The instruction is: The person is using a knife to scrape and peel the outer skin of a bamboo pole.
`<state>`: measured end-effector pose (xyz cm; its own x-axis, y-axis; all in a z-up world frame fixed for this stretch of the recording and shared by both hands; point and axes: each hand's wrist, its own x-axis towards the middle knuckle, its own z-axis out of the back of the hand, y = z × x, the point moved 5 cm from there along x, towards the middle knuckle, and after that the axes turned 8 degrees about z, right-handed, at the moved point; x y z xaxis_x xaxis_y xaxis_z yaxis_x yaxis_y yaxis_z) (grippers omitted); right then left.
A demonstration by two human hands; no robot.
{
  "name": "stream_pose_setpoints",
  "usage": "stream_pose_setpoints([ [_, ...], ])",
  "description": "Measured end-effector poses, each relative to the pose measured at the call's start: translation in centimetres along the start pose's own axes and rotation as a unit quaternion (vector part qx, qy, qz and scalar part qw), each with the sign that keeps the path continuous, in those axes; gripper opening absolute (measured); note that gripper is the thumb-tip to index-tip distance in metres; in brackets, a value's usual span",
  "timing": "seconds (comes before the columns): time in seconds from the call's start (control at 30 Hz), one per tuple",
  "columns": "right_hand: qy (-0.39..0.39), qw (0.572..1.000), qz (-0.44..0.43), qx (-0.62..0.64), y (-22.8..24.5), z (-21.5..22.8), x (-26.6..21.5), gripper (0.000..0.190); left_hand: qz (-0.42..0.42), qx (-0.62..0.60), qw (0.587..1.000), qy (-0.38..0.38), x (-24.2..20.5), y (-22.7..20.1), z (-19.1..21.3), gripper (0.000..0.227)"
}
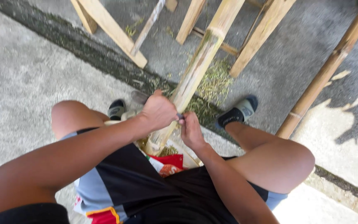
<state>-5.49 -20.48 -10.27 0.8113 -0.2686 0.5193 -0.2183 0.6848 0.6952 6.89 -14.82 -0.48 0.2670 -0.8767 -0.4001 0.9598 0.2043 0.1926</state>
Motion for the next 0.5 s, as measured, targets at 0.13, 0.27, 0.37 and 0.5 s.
stream_pose_setpoints([
  [0.13, 0.051, 0.998, -0.035, 0.01, -1.2, -0.6, -0.2, 0.013, 0.011, -0.021, 0.999, -0.031, 0.7, 0.3, 0.3, 0.031],
  [0.27, 0.006, 0.998, -0.055, -0.023, -0.6, 0.0, -0.3, 0.014, -0.006, -0.01, 1.0, -0.007, -0.2, 0.2, 1.1, 0.033],
  [0.37, 0.03, 0.997, -0.065, -0.013, -1.9, -0.2, 0.4, 0.013, -0.002, -0.02, 0.999, -0.036, 0.8, 1.1, 1.2, 0.035],
  [0.5, 0.002, 0.999, -0.038, -0.022, 1.5, 0.6, 0.3, 0.012, 0.021, -0.069, 0.996, -0.053, -1.9, 0.3, 0.7, 0.042],
])
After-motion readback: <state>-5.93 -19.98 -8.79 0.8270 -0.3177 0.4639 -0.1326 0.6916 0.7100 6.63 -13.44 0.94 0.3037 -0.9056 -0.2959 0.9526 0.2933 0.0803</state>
